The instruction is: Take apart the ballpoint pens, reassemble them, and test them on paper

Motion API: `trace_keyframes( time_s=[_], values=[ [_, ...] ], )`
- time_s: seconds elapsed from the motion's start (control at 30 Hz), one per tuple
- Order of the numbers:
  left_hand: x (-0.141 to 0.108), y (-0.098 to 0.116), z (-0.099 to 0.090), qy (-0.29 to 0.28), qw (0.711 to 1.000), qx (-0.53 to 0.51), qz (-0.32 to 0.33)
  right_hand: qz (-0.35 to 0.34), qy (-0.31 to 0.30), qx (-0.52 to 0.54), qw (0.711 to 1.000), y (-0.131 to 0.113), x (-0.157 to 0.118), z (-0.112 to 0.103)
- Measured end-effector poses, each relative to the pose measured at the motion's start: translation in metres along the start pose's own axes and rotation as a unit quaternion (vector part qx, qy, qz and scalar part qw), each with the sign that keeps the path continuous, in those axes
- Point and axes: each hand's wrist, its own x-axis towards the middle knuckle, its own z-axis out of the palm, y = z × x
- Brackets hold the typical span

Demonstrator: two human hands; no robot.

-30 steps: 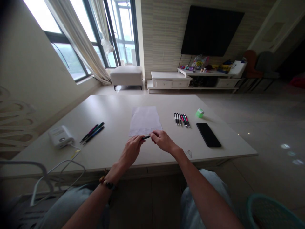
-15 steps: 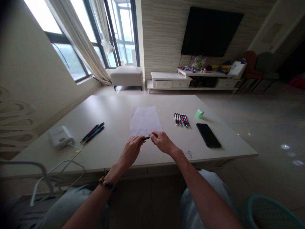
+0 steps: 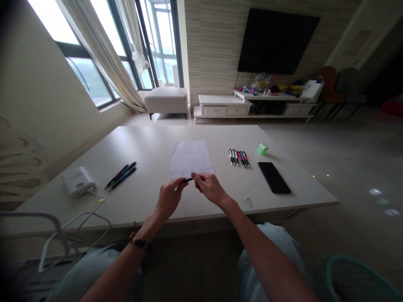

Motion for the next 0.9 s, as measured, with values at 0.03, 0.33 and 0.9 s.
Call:
trace_keyframes(
  time_s=[0.03,0.33,0.9],
  values=[
    [0.002,0.001,0.0,0.009,0.996,-0.071,-0.05,-0.004,-0.006,0.006,1.0,-0.001,0.0,-0.001],
    [0.008,0.006,0.014,-0.046,0.808,-0.522,-0.267,-0.129,-0.064,-0.081,0.986,-0.008,-0.013,0.021],
    [-0.005,-0.02,0.047,-0.111,0.962,0.249,-0.016,0.042,0.174,0.441,0.88,0.015,0.04,-0.062]
  ],
)
